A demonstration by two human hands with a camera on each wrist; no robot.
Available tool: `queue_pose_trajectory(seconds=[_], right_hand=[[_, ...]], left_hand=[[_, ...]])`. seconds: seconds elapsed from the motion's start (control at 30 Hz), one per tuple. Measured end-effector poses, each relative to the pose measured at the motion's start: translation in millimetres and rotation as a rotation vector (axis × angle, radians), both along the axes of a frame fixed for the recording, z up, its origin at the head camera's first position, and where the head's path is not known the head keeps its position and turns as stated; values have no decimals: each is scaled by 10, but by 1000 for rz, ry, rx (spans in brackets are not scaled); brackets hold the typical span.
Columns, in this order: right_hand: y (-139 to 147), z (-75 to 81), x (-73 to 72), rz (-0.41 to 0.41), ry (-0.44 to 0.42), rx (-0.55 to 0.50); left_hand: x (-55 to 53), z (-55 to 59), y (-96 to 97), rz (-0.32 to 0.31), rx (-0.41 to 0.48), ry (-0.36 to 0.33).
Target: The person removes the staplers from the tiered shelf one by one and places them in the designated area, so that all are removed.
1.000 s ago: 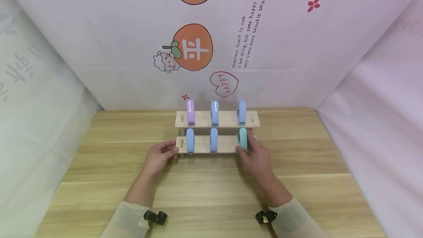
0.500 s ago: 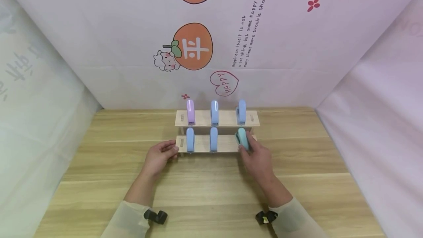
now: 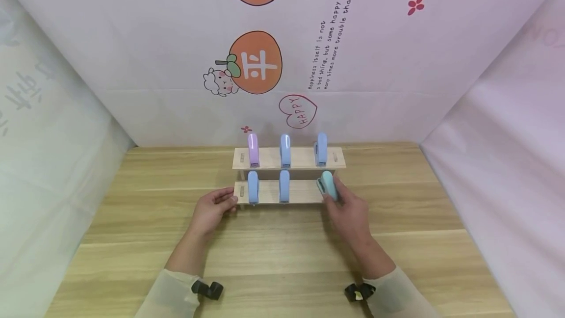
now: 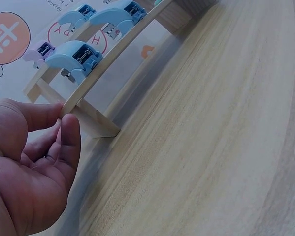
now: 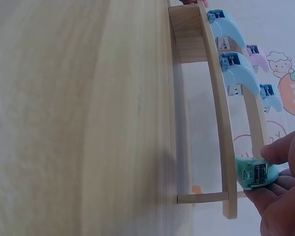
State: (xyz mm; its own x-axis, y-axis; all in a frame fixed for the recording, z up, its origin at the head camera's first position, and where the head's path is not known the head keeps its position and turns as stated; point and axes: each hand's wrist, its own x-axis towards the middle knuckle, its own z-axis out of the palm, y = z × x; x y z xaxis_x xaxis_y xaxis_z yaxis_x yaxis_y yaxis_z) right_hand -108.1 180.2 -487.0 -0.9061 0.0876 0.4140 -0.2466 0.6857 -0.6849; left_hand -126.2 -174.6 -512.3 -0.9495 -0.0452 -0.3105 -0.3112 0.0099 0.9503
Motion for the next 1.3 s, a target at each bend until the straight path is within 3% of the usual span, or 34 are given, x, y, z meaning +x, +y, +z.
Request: queue_pose_trajectory(seconds=[0.47,1.3], right_hand=[[103,65,32,-9,-53,-65],[281,92,54,-25,21,-98]], left_hand=[[-4,2,6,3,6,-2],[1,7,6,2,11,6]])
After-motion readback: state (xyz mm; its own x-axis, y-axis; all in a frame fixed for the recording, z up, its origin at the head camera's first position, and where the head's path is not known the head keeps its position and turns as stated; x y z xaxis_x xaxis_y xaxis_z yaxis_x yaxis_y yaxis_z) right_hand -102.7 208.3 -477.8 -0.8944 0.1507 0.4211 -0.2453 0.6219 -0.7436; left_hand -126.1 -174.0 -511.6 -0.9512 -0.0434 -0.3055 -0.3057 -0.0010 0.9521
